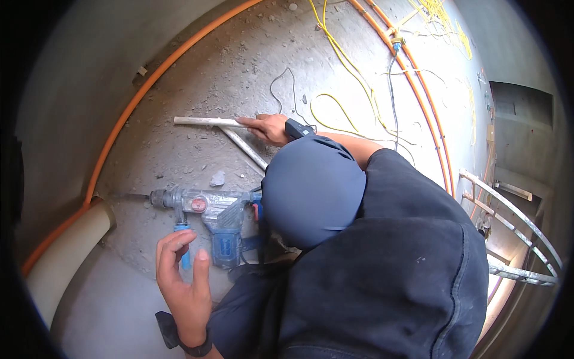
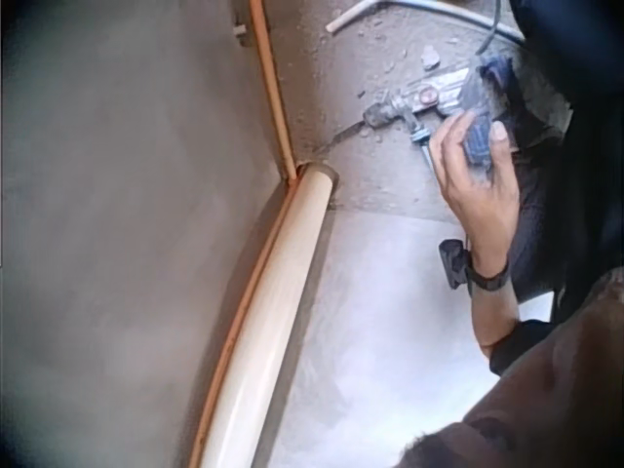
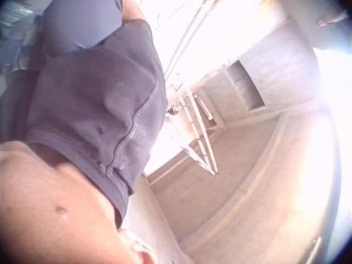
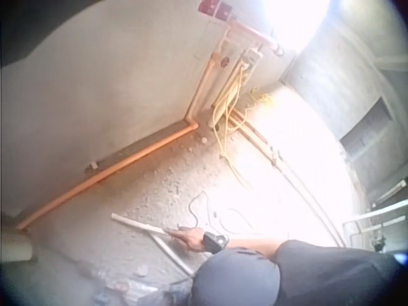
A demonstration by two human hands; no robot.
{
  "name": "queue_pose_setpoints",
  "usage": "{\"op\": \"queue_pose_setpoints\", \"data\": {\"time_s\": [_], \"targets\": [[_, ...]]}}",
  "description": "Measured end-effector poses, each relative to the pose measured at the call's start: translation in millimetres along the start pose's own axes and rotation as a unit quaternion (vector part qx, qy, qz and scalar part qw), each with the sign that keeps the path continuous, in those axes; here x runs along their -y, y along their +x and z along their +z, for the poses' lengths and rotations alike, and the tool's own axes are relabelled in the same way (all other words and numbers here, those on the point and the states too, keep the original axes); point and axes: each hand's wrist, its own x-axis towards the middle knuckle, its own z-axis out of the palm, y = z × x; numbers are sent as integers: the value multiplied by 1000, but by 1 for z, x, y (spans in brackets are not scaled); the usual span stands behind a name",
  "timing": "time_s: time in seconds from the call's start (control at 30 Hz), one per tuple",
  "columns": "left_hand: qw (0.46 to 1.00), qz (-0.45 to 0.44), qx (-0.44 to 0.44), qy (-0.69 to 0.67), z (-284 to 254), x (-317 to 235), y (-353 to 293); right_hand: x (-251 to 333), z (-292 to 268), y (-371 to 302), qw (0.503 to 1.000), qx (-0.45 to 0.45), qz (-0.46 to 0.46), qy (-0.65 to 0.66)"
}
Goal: The person uses a demolition hammer to drill into a concrete wall and then uses a piece of conduit to clear debris from a narrow channel in the wall.
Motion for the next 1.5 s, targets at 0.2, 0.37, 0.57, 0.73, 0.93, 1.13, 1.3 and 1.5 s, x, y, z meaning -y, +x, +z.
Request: {"op": "queue_pose_setpoints", "data": {"time_s": [0.2, 0.37, 0.57, 0.73, 0.93, 1.13, 1.3, 1.5], "targets": [[1000, 2, -24, -1, -7, -3, -8, -27, -31, -25, 967, -186, 174, 9], [1000, 14, -8, -7, -3, -4, -4, -5, -14, -2, 996, -55, 60, 37], [1000, 6, -20, -11, -1, -7, -8, 34, -7, 83, 996, -79, 21, 18], [999, 26, -44, -13, -1, -9, -13, 48, -19, 71, 958, -134, 220, 126], [999, 18, -38, -14, 0, -5, -9, 74, 29, 124, 968, -84, 151, 180], [999, 15, -43, -13, 0, -9, -15, 87, 40, 162, 944, -77, 233, 222], [999, 16, -46, -3, -7, -10, -22, 94, 42, 104, 892, -172, 359, 216], [999, 31, -28, -15, -5, -9, -18, 90, 42, 112, 930, -42, 296, 213]]}}
